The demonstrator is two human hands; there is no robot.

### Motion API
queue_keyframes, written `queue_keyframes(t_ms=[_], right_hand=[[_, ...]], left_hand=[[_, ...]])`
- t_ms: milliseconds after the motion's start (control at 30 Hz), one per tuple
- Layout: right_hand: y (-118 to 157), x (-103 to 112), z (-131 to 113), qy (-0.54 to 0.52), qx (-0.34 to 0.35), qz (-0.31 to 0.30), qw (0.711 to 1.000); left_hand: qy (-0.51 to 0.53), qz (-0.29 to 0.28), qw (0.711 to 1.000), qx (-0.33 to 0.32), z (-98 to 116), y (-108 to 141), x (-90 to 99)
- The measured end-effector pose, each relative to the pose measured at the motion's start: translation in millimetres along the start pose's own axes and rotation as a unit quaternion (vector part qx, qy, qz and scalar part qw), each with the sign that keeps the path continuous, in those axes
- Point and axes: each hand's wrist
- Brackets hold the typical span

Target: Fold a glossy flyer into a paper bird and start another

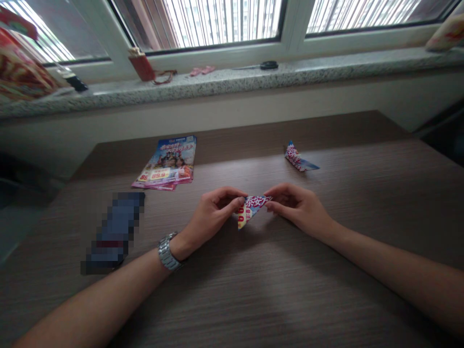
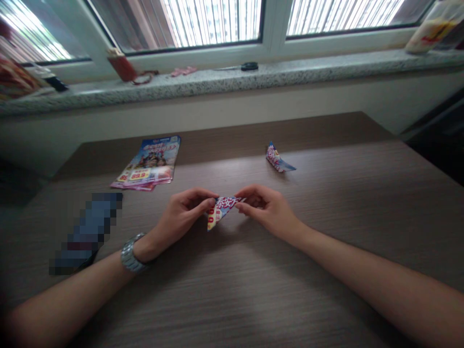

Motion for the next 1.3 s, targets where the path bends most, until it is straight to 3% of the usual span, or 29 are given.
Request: queue_keyframes(t_ms=[267,700,1000,1300], right_hand=[[1,2,1,0.038,0.070,0.017,0.997],[-3,12,2,0.124,0.144,-0.019,0.982],[-6,21,-8,0.209,0.290,-0.085,0.930],[-7,32,-2,0.297,0.362,-0.114,0.876]], left_hand=[[-0.004,-0.008,1.000,0.009,2,-1,0.5],[-0.033,-0.045,0.998,0.015,0,-3,7.4],[-0.039,-0.065,0.997,0.029,-6,-6,9.3],[-0.062,-0.067,0.995,0.026,-1,-6,8.9]])
Point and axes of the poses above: each hand's wrist, its own y-axis away from the middle knuckle, its own x-axis out of the back of the hand, z = x × y, and after that the axes turned 4 degrees about z, right-handed
